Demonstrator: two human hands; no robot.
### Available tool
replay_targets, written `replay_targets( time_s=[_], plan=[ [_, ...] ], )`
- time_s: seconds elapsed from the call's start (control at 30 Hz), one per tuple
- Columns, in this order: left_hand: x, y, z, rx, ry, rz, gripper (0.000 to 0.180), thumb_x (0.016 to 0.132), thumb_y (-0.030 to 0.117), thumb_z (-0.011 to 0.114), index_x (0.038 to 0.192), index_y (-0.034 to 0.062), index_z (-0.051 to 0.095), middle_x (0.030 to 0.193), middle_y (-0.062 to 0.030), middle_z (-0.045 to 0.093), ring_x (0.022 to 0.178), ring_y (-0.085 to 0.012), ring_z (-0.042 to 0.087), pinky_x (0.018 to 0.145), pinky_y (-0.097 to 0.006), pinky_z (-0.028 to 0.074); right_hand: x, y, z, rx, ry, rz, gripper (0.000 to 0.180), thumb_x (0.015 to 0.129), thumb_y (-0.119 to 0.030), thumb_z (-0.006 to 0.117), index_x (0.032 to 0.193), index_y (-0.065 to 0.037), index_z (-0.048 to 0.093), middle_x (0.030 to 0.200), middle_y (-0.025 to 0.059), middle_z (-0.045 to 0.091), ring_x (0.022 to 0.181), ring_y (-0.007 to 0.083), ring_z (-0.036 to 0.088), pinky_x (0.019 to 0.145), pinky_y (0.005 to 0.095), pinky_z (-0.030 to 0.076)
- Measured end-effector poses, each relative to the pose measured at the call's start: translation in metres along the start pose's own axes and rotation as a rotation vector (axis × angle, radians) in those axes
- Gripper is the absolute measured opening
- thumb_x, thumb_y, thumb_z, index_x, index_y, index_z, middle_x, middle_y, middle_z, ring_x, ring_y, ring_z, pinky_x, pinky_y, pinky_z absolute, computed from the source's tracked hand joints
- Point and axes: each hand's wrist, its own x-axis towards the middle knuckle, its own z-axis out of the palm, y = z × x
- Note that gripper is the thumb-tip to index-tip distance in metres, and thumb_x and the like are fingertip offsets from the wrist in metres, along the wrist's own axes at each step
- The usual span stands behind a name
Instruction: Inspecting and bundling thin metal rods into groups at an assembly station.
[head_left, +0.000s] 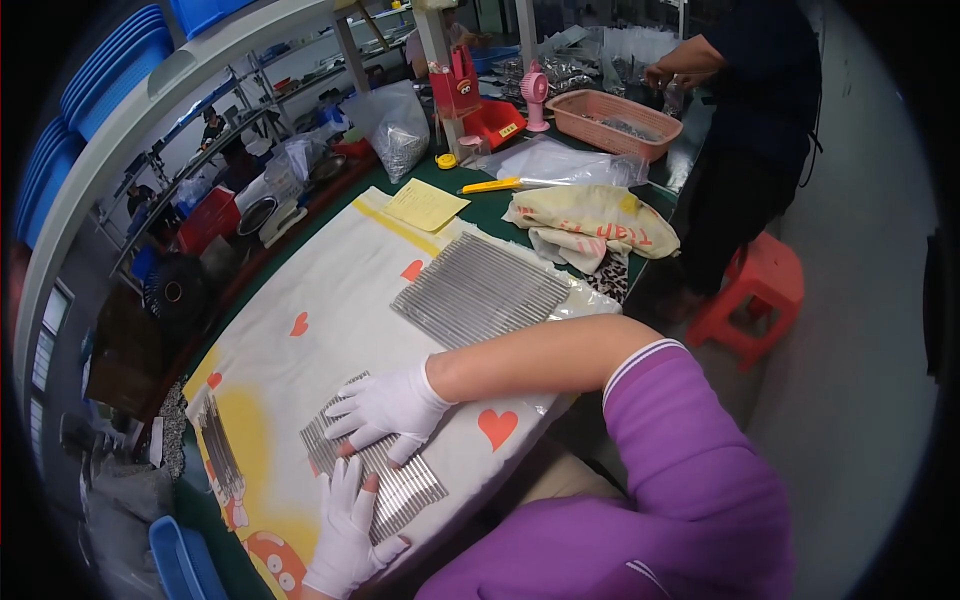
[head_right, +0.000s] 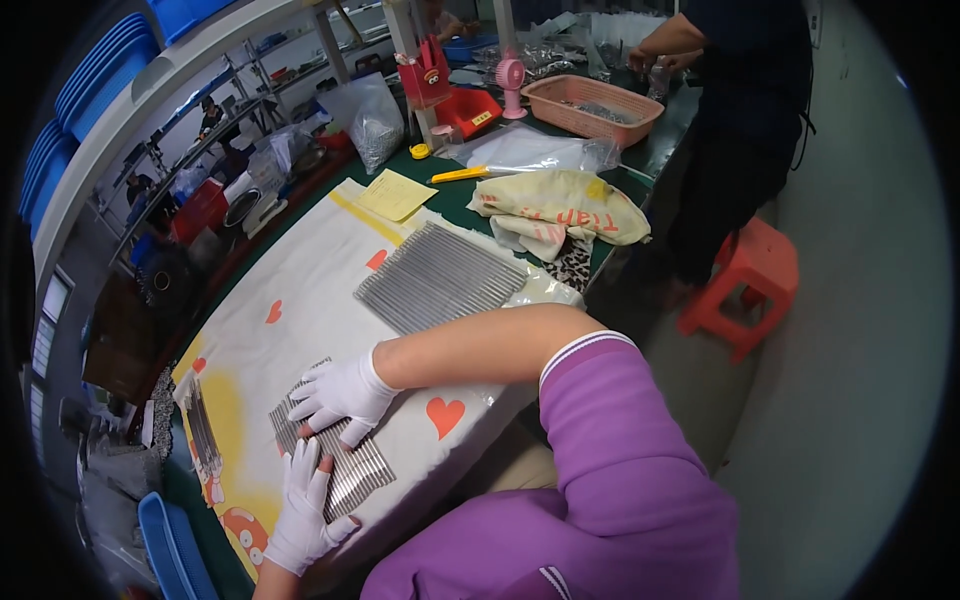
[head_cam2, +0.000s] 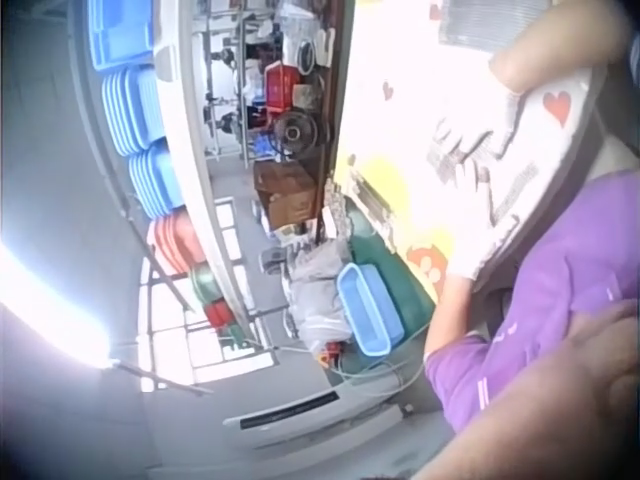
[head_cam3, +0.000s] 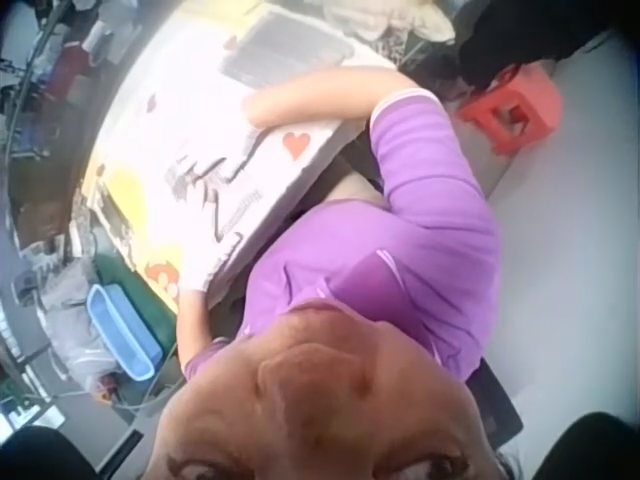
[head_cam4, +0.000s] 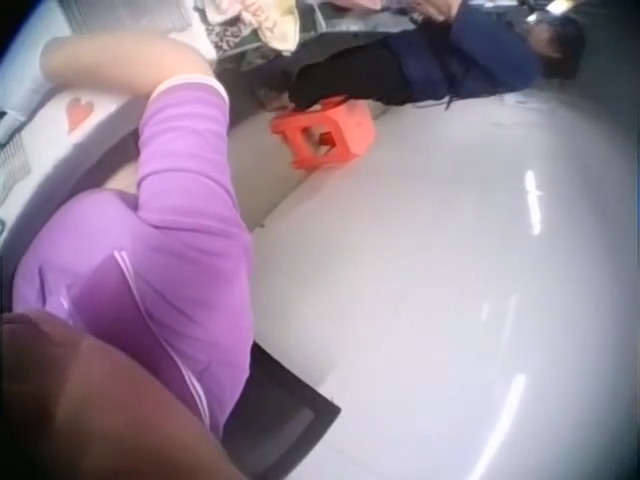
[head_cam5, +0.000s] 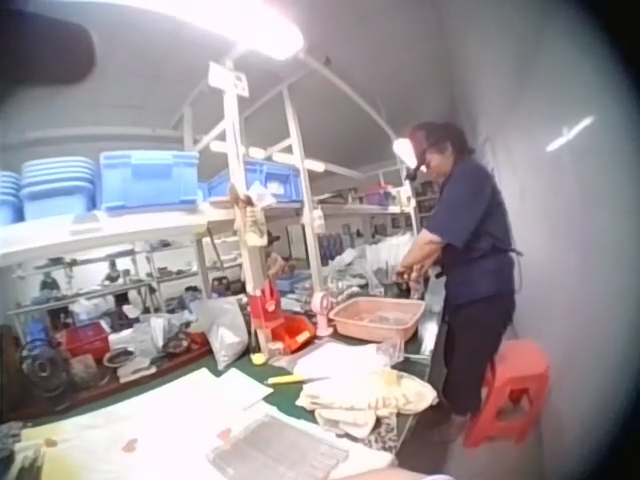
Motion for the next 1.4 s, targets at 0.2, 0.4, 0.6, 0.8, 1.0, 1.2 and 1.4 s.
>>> replay_targets(
  time_s=[0.2, 0.4, 0.6, 0.8, 1.0, 1.2, 1.4],
  plan=[
    [0.004, 0.004, -0.004, 0.021, -0.064, -0.016, 0.086, 0.085, 0.056, 0.056, 0.147, 0.0055, 0.024, 0.150, -0.0284, 0.021, 0.138, -0.0481, 0.019, 0.110, -0.062, 0.013, 0.003, -0.004, -0.001, -0.016, -0.029, 0.024, 0.070, 0.083, -0.048, 0.058, 0.138, -0.006, 0.045, 0.149, 0.0170, 0.033, 0.140, 0.0378, 0.024, 0.114, 0.0492, 0.017],
    [0.007, 0.003, -0.005, 0.038, -0.089, 0.009, 0.087, 0.081, 0.048, 0.062, 0.145, 0.0019, 0.026, 0.143, -0.0301, 0.028, 0.132, -0.0508, 0.025, 0.106, -0.064, 0.018, 0.006, -0.007, -0.001, -0.025, -0.013, 0.017, 0.070, 0.084, -0.049, 0.056, 0.138, -0.005, 0.046, 0.148, 0.0173, 0.036, 0.139, 0.0378, 0.026, 0.114, 0.0491, 0.017],
    [0.007, -0.001, -0.004, 0.047, -0.084, 0.022, 0.086, 0.078, 0.047, 0.064, 0.143, 0.0002, 0.030, 0.141, -0.0296, 0.031, 0.132, -0.0494, 0.026, 0.107, -0.062, 0.019, 0.011, -0.007, 0.001, -0.015, 0.016, 0.000, 0.068, 0.084, -0.048, 0.057, 0.136, -0.004, 0.048, 0.146, 0.0179, 0.038, 0.137, 0.0384, 0.029, 0.114, 0.0493, 0.019],
    [0.006, -0.002, -0.007, -0.008, -0.060, 0.027, 0.087, 0.081, 0.053, 0.059, 0.144, 0.0010, 0.029, 0.143, -0.0296, 0.029, 0.133, -0.0502, 0.026, 0.108, -0.062, 0.018, 0.013, -0.013, -0.010, -0.010, 0.035, -0.005, 0.068, 0.081, -0.043, 0.061, 0.136, -0.005, 0.047, 0.145, 0.0185, 0.038, 0.136, 0.0389, 0.030, 0.113, 0.0493, 0.020],
    [-0.010, -0.024, -0.012, -0.139, 0.185, -0.055, 0.078, 0.091, 0.059, 0.044, 0.145, 0.0052, 0.028, 0.149, -0.0290, 0.024, 0.137, -0.0477, 0.023, 0.111, -0.059, 0.015, -0.025, -0.006, -0.137, -0.358, 0.600, 0.345, 0.067, 0.080, -0.028, 0.065, 0.137, -0.003, 0.042, 0.137, 0.0197, 0.044, 0.130, 0.0354, 0.040, 0.110, 0.0439, 0.030],
    [-0.020, -0.049, -0.023, -0.193, 0.358, -0.271, 0.066, 0.097, 0.049, 0.035, 0.143, 0.0004, 0.032, 0.150, -0.0226, 0.027, 0.139, -0.0380, 0.027, 0.114, -0.043, 0.021, -0.216, 0.046, -0.356, -0.786, 1.378, 1.073, 0.059, 0.085, -0.037, 0.063, 0.128, 0.002, 0.052, 0.117, 0.0219, 0.062, 0.107, 0.0312, 0.062, 0.093, 0.0364, 0.047],
    [0.004, -0.050, -0.026, -0.335, 0.367, -0.326, 0.063, 0.095, 0.042, 0.040, 0.140, -0.0022, 0.035, 0.151, -0.0210, 0.026, 0.138, -0.0366, 0.029, 0.113, -0.041, 0.023, -0.397, -0.015, -0.448, -0.478, 1.460, 1.529, 0.038, 0.092, -0.033, 0.046, 0.122, -0.010, 0.056, 0.119, 0.0091, 0.062, 0.104, 0.0259, 0.061, 0.091, 0.0424, 0.042]
  ],
)
